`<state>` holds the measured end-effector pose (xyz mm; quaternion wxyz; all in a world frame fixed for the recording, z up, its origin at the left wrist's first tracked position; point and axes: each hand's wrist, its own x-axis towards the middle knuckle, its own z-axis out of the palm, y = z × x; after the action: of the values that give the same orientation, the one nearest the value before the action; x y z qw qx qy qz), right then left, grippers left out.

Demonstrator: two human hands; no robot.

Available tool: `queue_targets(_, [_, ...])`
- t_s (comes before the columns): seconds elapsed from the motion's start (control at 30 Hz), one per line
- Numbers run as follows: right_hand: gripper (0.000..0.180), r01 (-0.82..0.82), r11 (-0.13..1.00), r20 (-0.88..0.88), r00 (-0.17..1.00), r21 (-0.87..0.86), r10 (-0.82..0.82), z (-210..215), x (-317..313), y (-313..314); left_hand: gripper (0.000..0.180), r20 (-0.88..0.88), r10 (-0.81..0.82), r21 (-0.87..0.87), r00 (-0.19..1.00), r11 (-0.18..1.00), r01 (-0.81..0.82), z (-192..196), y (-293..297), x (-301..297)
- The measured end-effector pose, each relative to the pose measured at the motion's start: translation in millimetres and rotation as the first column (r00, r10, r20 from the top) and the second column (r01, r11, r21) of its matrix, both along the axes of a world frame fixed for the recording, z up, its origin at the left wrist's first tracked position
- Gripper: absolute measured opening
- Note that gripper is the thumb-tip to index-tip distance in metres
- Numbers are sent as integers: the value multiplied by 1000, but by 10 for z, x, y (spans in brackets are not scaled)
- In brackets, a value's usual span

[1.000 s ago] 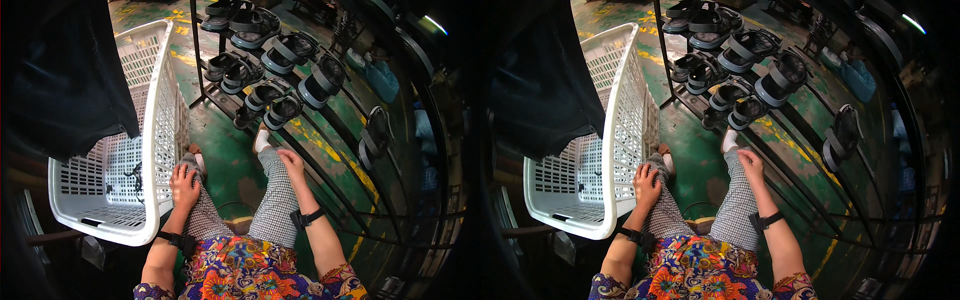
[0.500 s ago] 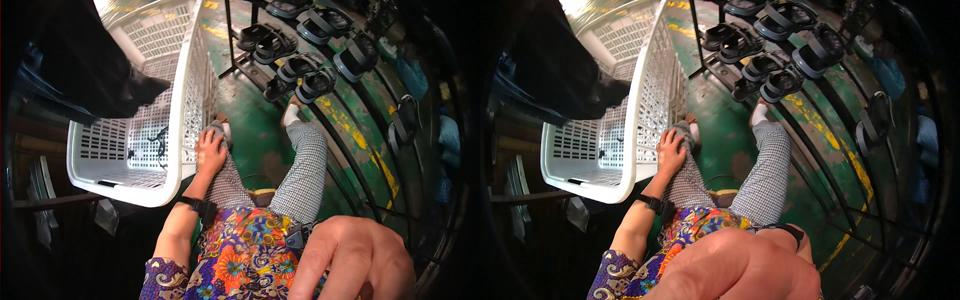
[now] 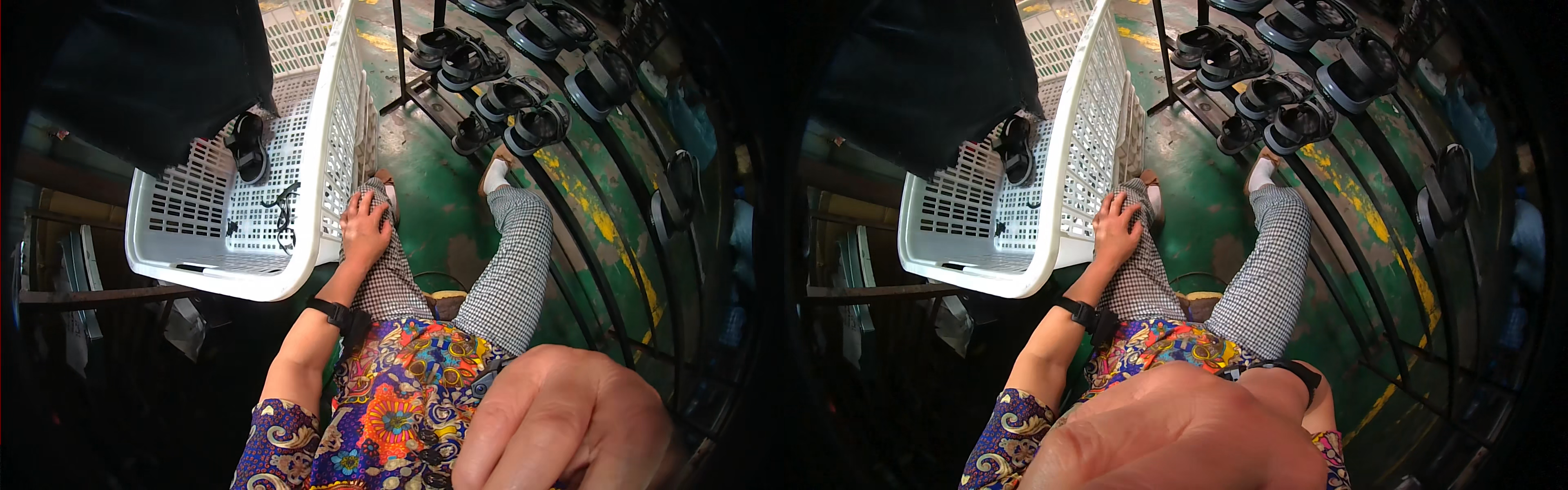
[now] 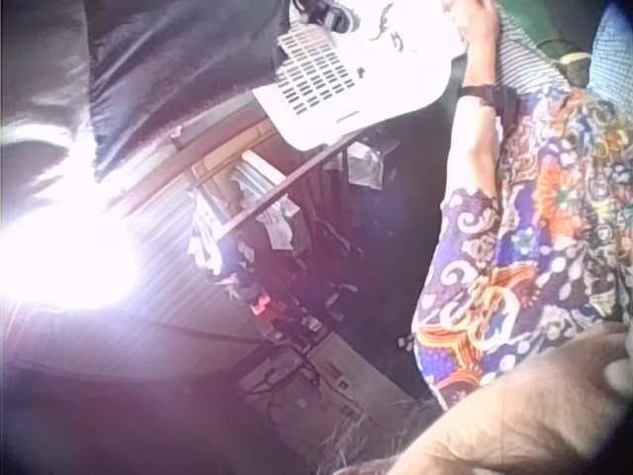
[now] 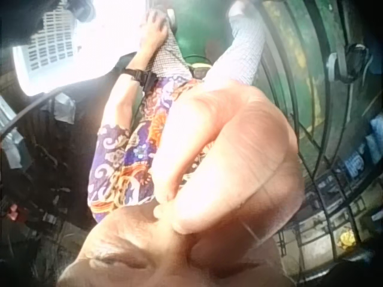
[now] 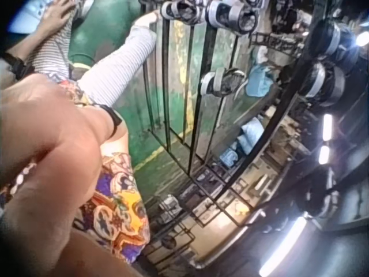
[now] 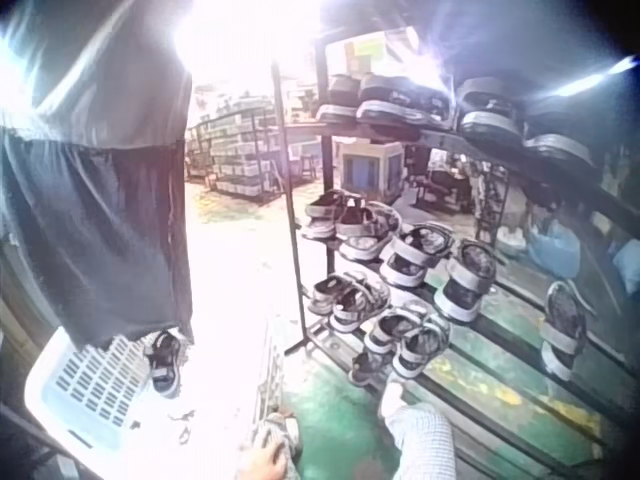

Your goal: Organizing sandals by removing them from a basket and placing them onto a storage rack.

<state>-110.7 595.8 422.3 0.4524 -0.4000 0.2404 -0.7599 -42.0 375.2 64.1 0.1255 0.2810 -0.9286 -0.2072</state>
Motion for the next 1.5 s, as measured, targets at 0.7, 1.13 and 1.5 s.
queue_targets(0.7, [32,938,135,-947,315,321,61,-3020,-1724,715,27,166,-120,319,979,946,62,2708,-2016,282])
queue_targets(1.13, [50,869,-157,-876,480,469,41,-3427,-1859,976,55,774,260,-241,578,964,-111,-389,-4126,592])
queue_targets(1.5, [48,858,-180,-870,492,482,17,-3188,-1842,716,63,904,326,-290,277,943,-165,-784,-3929,545])
